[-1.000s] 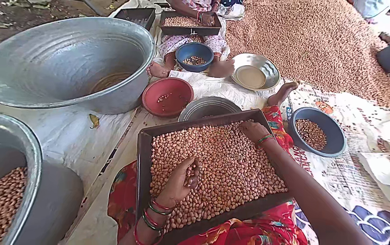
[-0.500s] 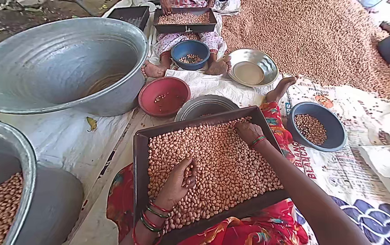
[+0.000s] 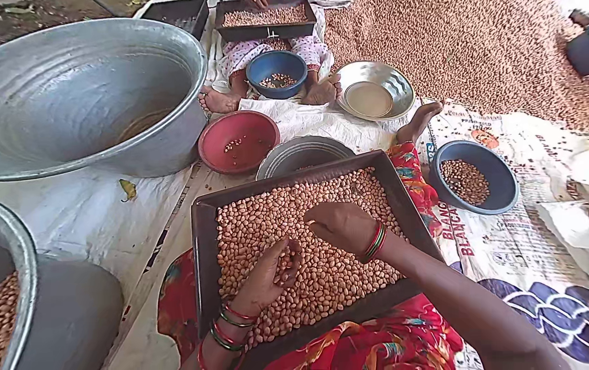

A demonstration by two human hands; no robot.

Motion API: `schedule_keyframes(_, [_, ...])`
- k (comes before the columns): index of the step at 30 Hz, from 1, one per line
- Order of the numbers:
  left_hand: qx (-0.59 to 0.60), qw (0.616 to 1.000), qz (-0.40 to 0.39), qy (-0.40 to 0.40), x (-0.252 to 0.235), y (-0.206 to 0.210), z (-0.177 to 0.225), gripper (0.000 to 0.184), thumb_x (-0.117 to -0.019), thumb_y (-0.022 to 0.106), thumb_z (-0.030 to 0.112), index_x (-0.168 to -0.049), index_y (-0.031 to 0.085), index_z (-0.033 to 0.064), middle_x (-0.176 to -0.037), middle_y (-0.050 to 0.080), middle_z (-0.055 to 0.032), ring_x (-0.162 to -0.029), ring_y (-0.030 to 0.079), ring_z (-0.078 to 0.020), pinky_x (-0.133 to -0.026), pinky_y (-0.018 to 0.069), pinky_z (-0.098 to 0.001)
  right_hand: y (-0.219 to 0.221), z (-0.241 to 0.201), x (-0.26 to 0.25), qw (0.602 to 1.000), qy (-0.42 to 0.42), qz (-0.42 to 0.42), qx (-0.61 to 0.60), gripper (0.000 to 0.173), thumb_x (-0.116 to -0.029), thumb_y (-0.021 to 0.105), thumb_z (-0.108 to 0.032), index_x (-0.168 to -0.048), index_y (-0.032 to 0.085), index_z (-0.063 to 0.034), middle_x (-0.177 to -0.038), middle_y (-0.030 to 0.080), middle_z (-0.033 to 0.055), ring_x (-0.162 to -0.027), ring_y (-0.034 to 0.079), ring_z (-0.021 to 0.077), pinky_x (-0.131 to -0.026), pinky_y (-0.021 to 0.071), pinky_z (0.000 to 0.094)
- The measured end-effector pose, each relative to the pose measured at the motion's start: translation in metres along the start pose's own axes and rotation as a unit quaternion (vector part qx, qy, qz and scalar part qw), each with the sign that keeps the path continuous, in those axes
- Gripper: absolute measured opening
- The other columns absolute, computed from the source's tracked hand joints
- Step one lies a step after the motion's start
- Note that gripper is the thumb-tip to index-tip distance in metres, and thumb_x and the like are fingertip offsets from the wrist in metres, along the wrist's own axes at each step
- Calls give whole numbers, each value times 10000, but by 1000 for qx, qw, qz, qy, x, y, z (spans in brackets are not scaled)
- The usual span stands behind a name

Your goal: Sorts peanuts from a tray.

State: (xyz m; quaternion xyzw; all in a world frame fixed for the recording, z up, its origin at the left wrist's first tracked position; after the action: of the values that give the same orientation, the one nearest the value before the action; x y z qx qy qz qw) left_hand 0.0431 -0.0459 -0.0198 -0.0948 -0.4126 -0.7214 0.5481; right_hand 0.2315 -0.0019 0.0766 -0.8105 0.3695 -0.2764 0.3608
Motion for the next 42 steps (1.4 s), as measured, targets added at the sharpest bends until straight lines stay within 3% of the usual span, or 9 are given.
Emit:
schedule_keyframes(4, [1, 1000, 28, 0, 1, 0, 2, 438, -1120, 192, 232, -907, 561, 133, -568, 526, 74, -385, 394, 32, -368, 316, -110, -12, 36, 21, 995, 75, 72, -6, 272, -1043, 509, -80, -1146, 716, 63, -1100, 720, 244, -1017, 699, 385, -893, 525, 553])
schedule_keyframes(11, [27, 998, 48, 23, 1, 2, 8, 423, -1131, 192, 237, -908, 534, 127, -571, 512, 71, -367, 380, 29, -357, 325, -108, 8, 66, 84, 935, 169, -307, 63, 318, -1088, 455, -105, -1259, 680, 41, -1201, 681, 301, -1156, 633, 497, -985, 447, 653])
schedule_keyframes(16, [43, 996, 63, 35, 1, 2, 10, 408, -1134, 204, 238, -907, 523, 122, -566, 502, 61, -369, 382, 22, -358, 322, -111, 35, 72, 87, 904, 166, -388, 73, 316, -1065, 459, -46, -1272, 694, -7, -1254, 674, 269, -1204, 616, 473, -1006, 437, 656])
schedule_keyframes(18, [35, 996, 64, 48, 1, 3, 10, 424, -1136, 201, 238, -902, 533, 118, -568, 517, 59, -371, 392, 20, -362, 330, -112, 35, 68, 74, 927, 167, -320, 101, 316, -1083, 455, -86, -1304, 674, -26, -1261, 661, 285, -1200, 612, 499, -983, 446, 682])
schedule_keyframes(21, [31, 995, 65, 64, 1, 0, 10, 432, -1134, 194, 236, -892, 535, 126, -557, 520, 71, -371, 386, 32, -364, 318, -104, 46, 70, 62, 994, 52, -37, 87, 279, -1017, 516, -41, -1176, 741, 4, -1112, 712, 298, -1064, 680, 511, -898, 517, 655])
schedule_keyframes(27, [41, 993, 87, 62, 2, 0, 13, 409, -1137, 219, 240, -899, 528, 118, -555, 509, 63, -372, 394, 23, -362, 326, -109, 70, 18, 54, 973, 43, -219, 52, 304, -1075, 480, -149, -1206, 665, 53, -1134, 678, 286, -1045, 670, 487, -840, 507, 652])
schedule_keyframes(33, [10, 998, 45, 43, 2, -1, 8, 426, -1134, 202, 241, -900, 538, 123, -562, 501, 65, -367, 362, 23, -363, 321, -114, 99, 14, 56, 978, 12, -169, 122, 248, -1049, 452, -47, -1109, 641, 101, -1075, 683, 290, -978, 692, 470, -776, 538, 578])
schedule_keyframes(37, [-51, 998, -33, 18, 5, -2, 6, 431, -1115, 198, 235, -906, 565, 147, -578, 517, 87, -397, 378, 41, -386, 324, -102, 102, 9, 53, 968, -138, 145, 148, 168, -920, 593, -66, -801, 681, 12, -700, 652, 152, -621, 687, 312, -522, 539, 417])
schedule_keyframes(42, [-60, 996, -53, -38, 8, 2, -1, 459, -1129, 213, 281, -870, 580, 184, -601, 546, 85, -435, 419, 28, -418, 352, -121, 73, -16, 30, 942, -186, 255, 112, 181, -946, 614, -115, -993, 744, 1, -844, 731, 144, -747, 736, 302, -638, 591, 408])
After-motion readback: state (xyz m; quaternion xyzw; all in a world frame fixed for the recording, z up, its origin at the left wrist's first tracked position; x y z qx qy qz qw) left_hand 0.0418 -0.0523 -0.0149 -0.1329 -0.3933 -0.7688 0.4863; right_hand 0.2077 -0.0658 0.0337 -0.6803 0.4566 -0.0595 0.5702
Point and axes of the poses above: each hand's wrist, its own x-axis away from the middle knuckle, its own y-axis out of the palm, z = x × y, the point moved 1 cm from there along -x, towards the middle knuckle
